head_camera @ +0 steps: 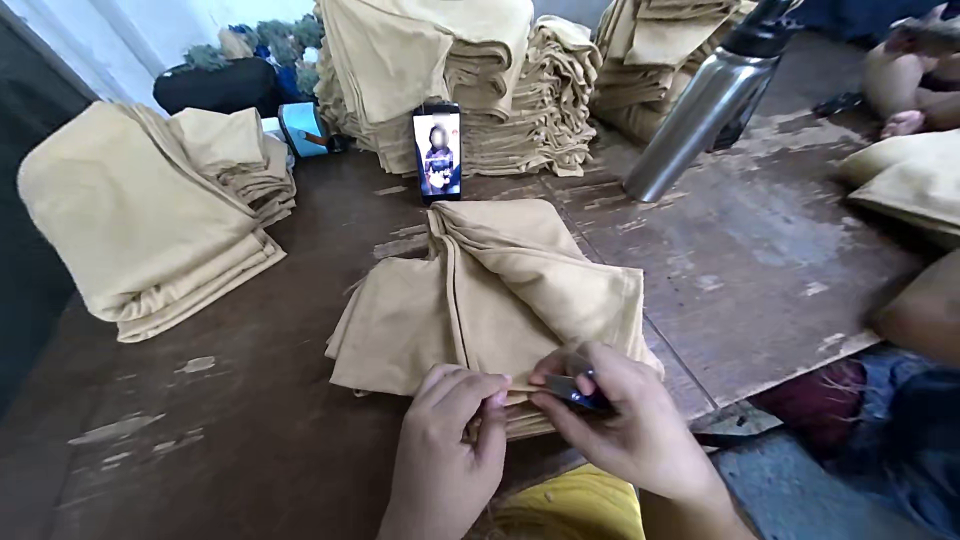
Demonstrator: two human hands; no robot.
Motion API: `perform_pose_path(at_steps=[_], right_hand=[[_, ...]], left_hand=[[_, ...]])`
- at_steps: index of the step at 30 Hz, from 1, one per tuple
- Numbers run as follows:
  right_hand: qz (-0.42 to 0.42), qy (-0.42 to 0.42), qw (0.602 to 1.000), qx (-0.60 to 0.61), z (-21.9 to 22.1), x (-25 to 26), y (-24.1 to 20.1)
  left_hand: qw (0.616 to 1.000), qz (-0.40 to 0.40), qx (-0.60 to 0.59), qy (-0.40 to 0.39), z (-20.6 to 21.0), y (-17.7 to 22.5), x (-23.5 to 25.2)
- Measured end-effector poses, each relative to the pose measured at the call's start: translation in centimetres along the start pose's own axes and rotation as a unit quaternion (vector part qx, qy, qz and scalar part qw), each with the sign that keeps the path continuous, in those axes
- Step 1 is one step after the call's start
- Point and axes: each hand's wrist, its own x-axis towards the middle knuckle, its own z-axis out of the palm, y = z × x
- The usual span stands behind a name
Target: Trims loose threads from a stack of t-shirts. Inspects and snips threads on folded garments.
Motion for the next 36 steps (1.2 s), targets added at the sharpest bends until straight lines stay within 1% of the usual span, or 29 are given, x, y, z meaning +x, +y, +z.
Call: perform_pose_path(at_steps=[4, 6, 7, 8, 10, 11, 13, 15, 17, 20, 23, 27, 30, 36], right_hand=[[-0.019, 0.030, 0.994, 0.099, -0.2, 0.7, 0.0], [-0.023, 0.062, 0.990, 0.123, -0.7, 1.2, -0.1], [-0.022, 0.085, 0.990, 0.113, -0.8, 1.5, 0.0], [-0.020, 0.110, 0.990, 0.091, -0.7, 1.7, 0.2], [-0.001, 0.133, 0.990, 0.042, 0.0, 2.0, 0.8], [0.014, 0.125, 0.992, 0.031, 0.5, 1.9, 1.1], [0.037, 0.107, 0.993, 0.043, 1.0, 1.4, 1.3], [0.042, 0.103, 0.991, 0.070, 0.8, 0.5, 1.2], [0.041, 0.088, 0.992, 0.085, 0.3, -0.5, 0.8], [0.036, 0.049, 0.996, 0.070, -0.1, -1.5, 0.1], [0.041, 0.017, 0.999, 0.015, -0.2, -2.0, -0.6], [0.070, -0.002, 0.997, -0.044, 0.0, -2.4, -1.3], [0.080, -0.001, 0.996, -0.049, 0.1, -2.3, -1.6], [0.089, -0.006, 0.995, -0.044, 0.3, -2.0, -1.7]], left_hand=[[0.997, -0.007, 0.074, 0.008, 0.5, 0.8, 0.4], [0.995, -0.003, 0.096, 0.001, 0.8, 1.3, 0.8], [0.997, 0.003, 0.079, -0.002, 0.9, 1.5, 1.1], [0.999, 0.008, 0.039, -0.005, 1.1, 1.7, 1.4], [0.993, -0.018, -0.116, -0.011, 1.5, 2.1, 1.8], [0.977, -0.047, -0.208, -0.013, 1.8, 2.2, 2.0], [0.923, -0.110, -0.368, -0.010, 2.0, 2.1, 2.0], [0.865, -0.155, -0.477, 0.006, 2.3, 1.8, 1.6], [0.833, -0.173, -0.525, 0.021, 2.4, 1.5, 1.3], [0.803, -0.184, -0.566, 0.028, 2.5, 1.3, 1.3], [0.809, -0.193, -0.554, 0.033, 2.8, 1.5, 1.3], [0.843, -0.140, -0.519, 0.019, 3.2, 1.3, 0.9], [0.863, -0.113, -0.492, 0.016, 3.6, 1.3, 0.6], [0.869, -0.109, -0.482, 0.007, 3.6, 1.2, 0.3]])
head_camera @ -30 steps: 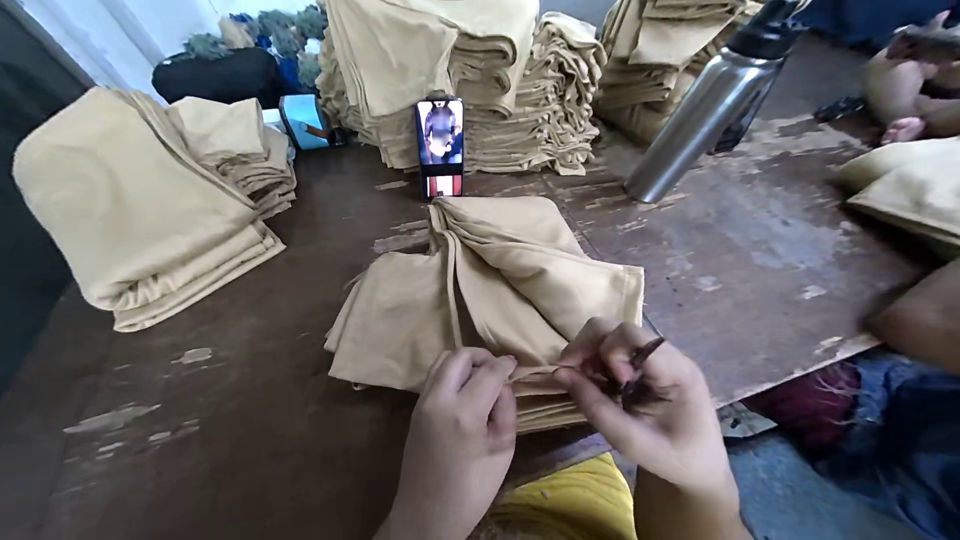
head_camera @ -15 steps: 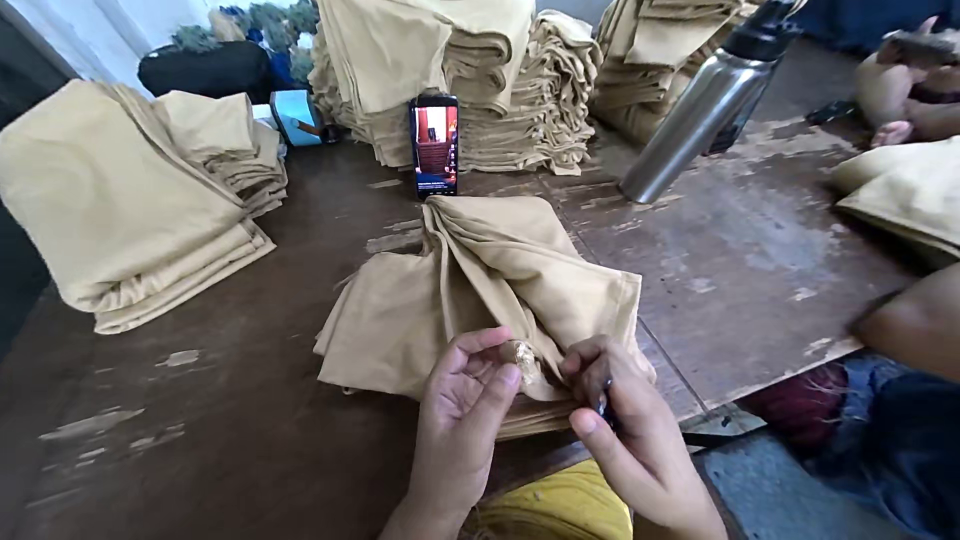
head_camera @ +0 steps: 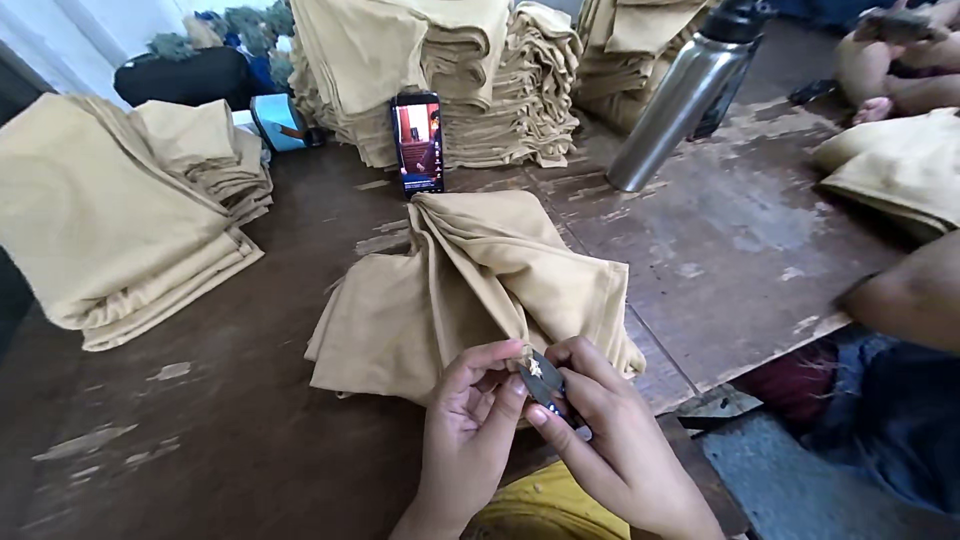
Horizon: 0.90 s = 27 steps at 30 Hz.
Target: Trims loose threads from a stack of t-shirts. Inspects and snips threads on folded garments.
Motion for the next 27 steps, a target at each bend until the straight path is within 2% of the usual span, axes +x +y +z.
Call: perform_pose_path(at_steps=[11, 20, 27], right_hand=[[-0.007, -0.006, 1.000, 0.021, -0.52, 0.11, 0.33], [-0.009, -0.021, 1.000, 0.004, -0.27, 0.35, -0.03], [-0.001, -0.015, 1.000, 0.017, -0.41, 0.23, 0.13]], left_hand=[[0.995, -0.064, -0.069, 0.023, -0.43, 0.43, 0.17], [0.998, -0.049, -0.042, 0.010, -0.16, 0.32, 0.02], [0.995, -0.065, -0.068, 0.019, -0.31, 0.39, 0.01]])
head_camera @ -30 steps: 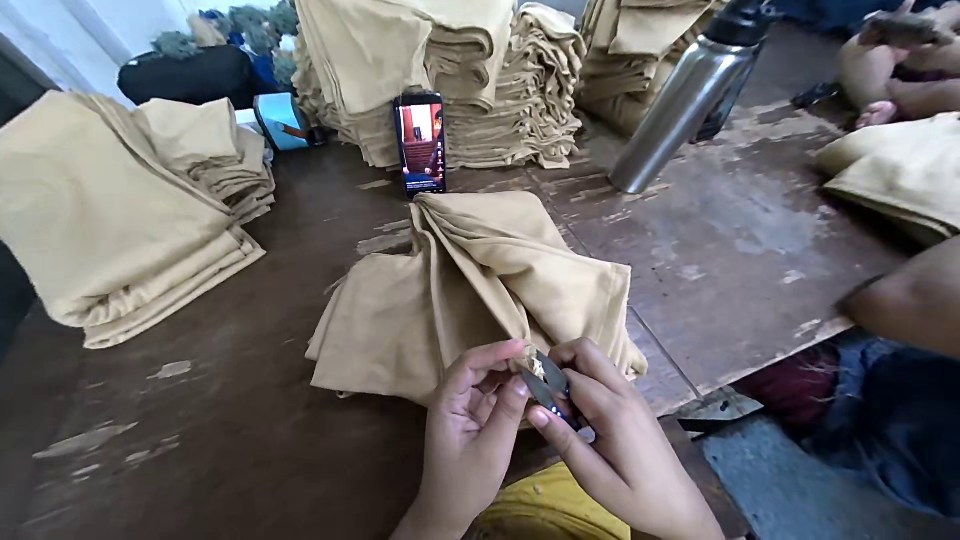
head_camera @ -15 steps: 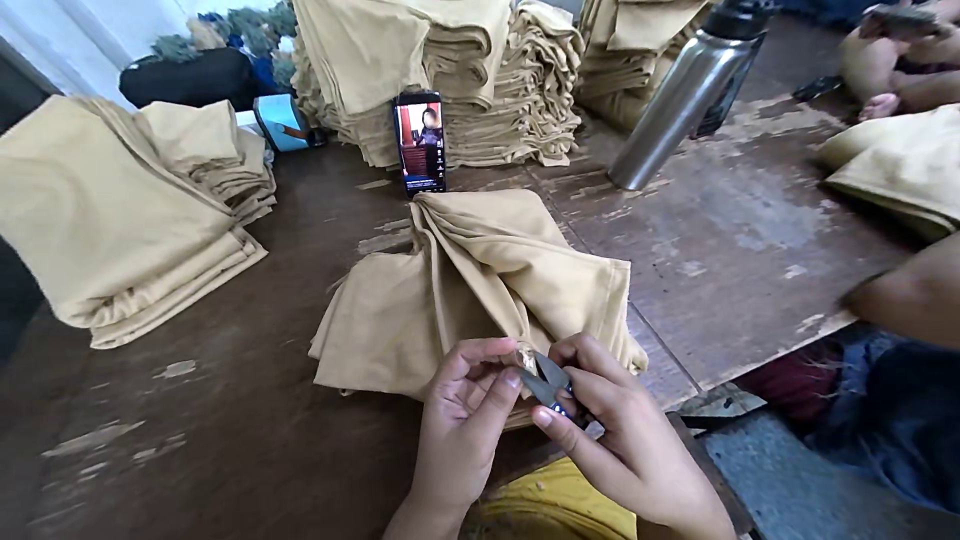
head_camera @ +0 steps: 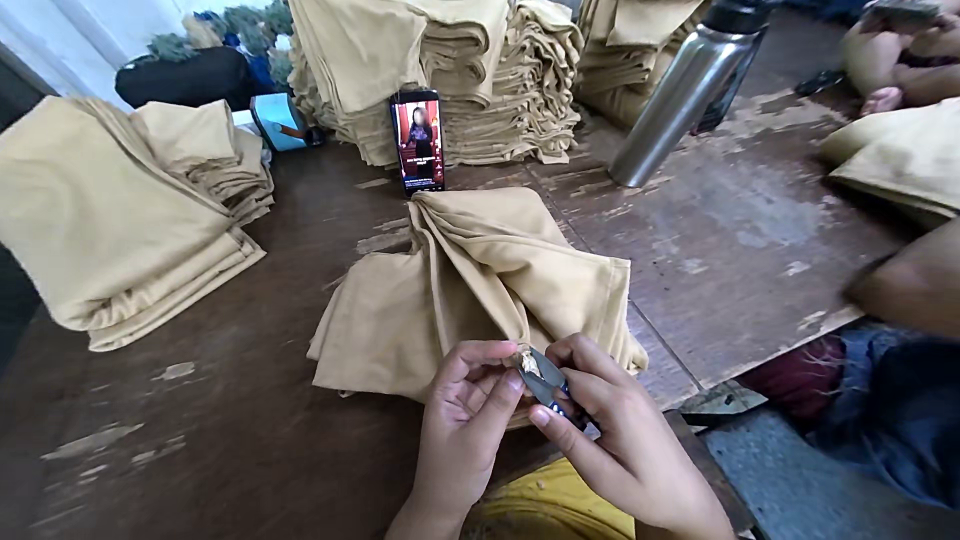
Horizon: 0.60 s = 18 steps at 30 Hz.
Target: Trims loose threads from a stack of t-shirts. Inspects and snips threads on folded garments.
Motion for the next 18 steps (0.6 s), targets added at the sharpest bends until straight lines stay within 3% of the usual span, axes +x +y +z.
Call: perform_pose_path(at_steps=[13, 18], right_hand=[[-0.001, -0.003, 1.000, -0.026, 0.2, -0.1, -0.2], [-0.007, -0.006, 0.999, -0.040, 0.3, -0.1, -0.3]], left_hand=[[0.999, 0.021, 0.021, 0.013, 0.6, -0.1, 0.0], [0.997, 0.030, 0.049, 0.058, 1.9, 0.1, 0.7]])
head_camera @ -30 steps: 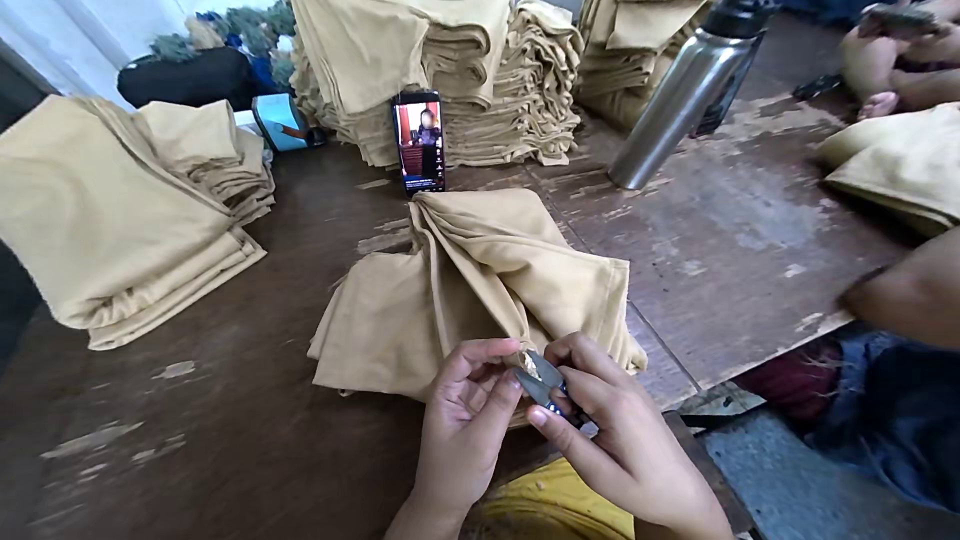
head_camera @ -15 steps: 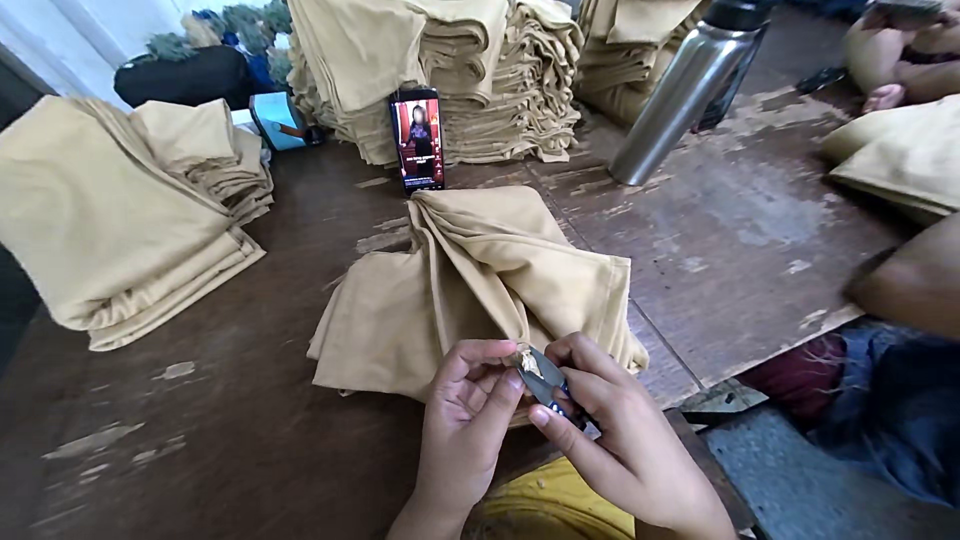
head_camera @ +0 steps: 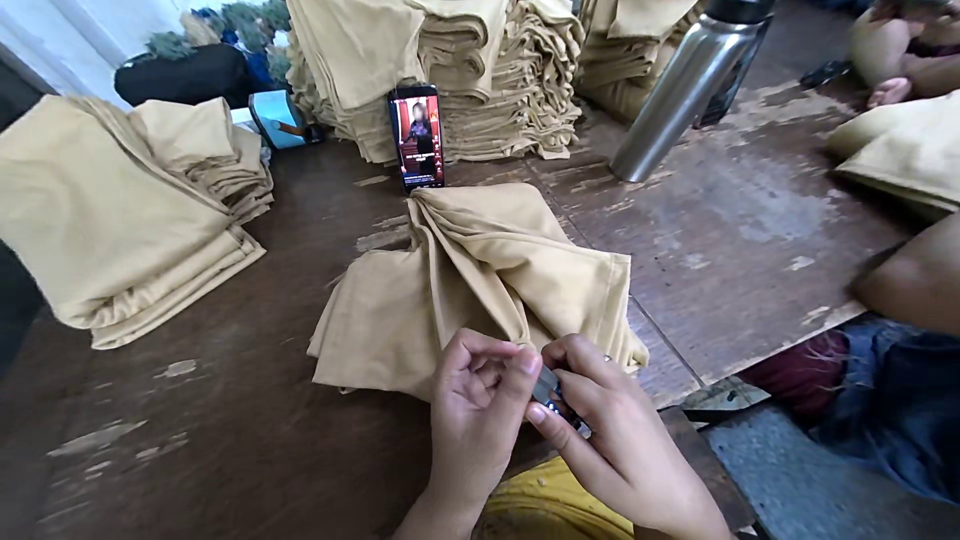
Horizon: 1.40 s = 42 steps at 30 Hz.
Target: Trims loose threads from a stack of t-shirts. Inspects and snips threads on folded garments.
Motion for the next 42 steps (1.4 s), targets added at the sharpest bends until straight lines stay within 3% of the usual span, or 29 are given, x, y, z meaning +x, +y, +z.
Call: perform_pose_path(at_steps=[6, 11, 16, 28, 35, 39, 42], right_hand=[[0.000, 0.034, 0.999, -0.009, 0.7, -0.2, -0.1], [-0.004, 0.040, 0.998, 0.042, -0.7, -0.5, 0.8], [-0.062, -0.009, 0.998, -0.014, -1.4, -0.8, 1.5], [-0.059, -0.001, 0.996, -0.074, -0.4, 0.3, 0.6], [-0.064, 0.017, 0.992, -0.106, 0.3, 0.2, 0.6], [-0.053, 0.023, 0.997, -0.044, -0.5, 0.2, 0.9], [-0.049, 0.077, 0.996, 0.003, -1.3, 0.9, 1.0]], left_hand=[[0.999, 0.017, 0.031, 0.021, 0.3, -0.3, -0.2], [0.999, 0.010, -0.043, -0.001, -1.3, -0.5, -0.6], [0.991, -0.034, -0.133, 0.002, -2.3, -0.1, -0.6], [0.998, 0.015, -0.056, -0.024, -2.5, -0.5, -0.9], [0.999, 0.034, -0.016, 0.015, -1.4, -0.7, -1.1], [0.999, 0.041, -0.006, -0.001, -2.0, -0.3, -1.2], [0.990, 0.088, 0.107, -0.021, -2.6, 0.4, -1.5]])
